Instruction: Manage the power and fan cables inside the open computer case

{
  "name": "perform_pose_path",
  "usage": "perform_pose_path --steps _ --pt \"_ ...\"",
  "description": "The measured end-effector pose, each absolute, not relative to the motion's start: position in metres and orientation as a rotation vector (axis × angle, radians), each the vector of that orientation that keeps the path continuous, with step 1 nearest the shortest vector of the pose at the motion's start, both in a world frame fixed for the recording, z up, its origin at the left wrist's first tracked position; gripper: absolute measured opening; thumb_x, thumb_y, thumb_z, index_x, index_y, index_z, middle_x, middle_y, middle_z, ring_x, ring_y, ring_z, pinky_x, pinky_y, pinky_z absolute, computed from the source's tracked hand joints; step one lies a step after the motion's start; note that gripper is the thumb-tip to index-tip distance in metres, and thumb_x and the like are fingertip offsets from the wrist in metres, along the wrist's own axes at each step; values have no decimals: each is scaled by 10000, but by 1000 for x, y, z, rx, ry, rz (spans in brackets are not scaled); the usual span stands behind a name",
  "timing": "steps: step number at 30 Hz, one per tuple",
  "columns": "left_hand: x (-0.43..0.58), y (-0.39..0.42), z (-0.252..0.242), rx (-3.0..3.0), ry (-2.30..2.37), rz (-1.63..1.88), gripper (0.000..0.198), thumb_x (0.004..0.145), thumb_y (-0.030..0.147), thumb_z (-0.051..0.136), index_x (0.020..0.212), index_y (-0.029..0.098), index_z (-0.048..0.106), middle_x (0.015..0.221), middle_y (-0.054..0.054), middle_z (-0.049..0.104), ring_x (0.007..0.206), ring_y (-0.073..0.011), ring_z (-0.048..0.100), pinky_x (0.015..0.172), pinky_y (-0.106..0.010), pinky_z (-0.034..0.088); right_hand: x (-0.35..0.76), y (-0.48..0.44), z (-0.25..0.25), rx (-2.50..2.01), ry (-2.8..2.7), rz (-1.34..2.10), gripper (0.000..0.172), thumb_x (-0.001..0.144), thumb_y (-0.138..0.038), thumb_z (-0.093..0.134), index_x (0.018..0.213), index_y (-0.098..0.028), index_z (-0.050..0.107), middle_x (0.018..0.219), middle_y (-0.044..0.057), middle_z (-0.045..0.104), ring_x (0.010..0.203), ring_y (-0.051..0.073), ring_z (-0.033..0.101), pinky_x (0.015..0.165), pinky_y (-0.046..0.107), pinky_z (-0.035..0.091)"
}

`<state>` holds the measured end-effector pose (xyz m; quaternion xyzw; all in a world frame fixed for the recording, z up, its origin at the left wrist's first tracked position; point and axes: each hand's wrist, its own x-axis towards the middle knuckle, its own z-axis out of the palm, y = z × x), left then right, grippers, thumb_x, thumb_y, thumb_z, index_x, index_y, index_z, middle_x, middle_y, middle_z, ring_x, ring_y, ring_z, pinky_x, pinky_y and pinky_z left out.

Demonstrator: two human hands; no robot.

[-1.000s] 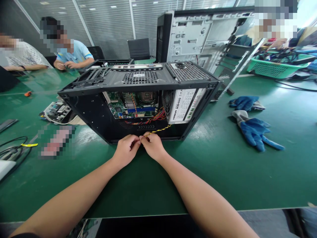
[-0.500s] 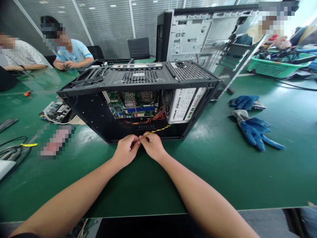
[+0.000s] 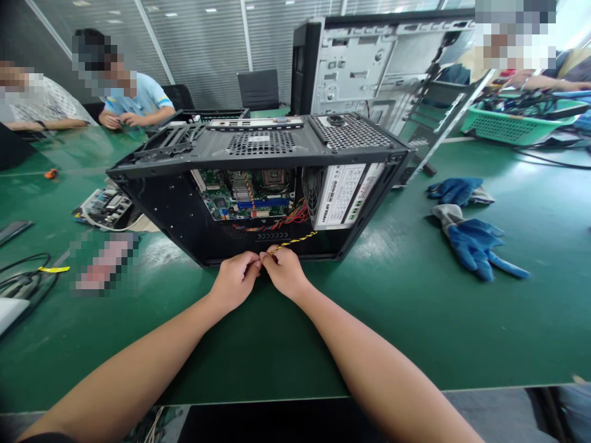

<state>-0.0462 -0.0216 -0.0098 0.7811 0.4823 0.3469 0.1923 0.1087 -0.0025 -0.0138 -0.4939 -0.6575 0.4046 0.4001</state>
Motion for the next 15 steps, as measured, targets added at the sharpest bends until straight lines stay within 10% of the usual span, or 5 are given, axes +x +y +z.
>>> perform_pose_path --steps 15 --pt "-47 -21 -14 2209 1404 1067 97 870 167 617 792 183 562 738 -4 592 668 -133 557 604 -250 428 109 -2 -16 -1261 -1650 998 325 866 -349 509 572 -215 472 579 -14 482 545 142 472 555 298 340"
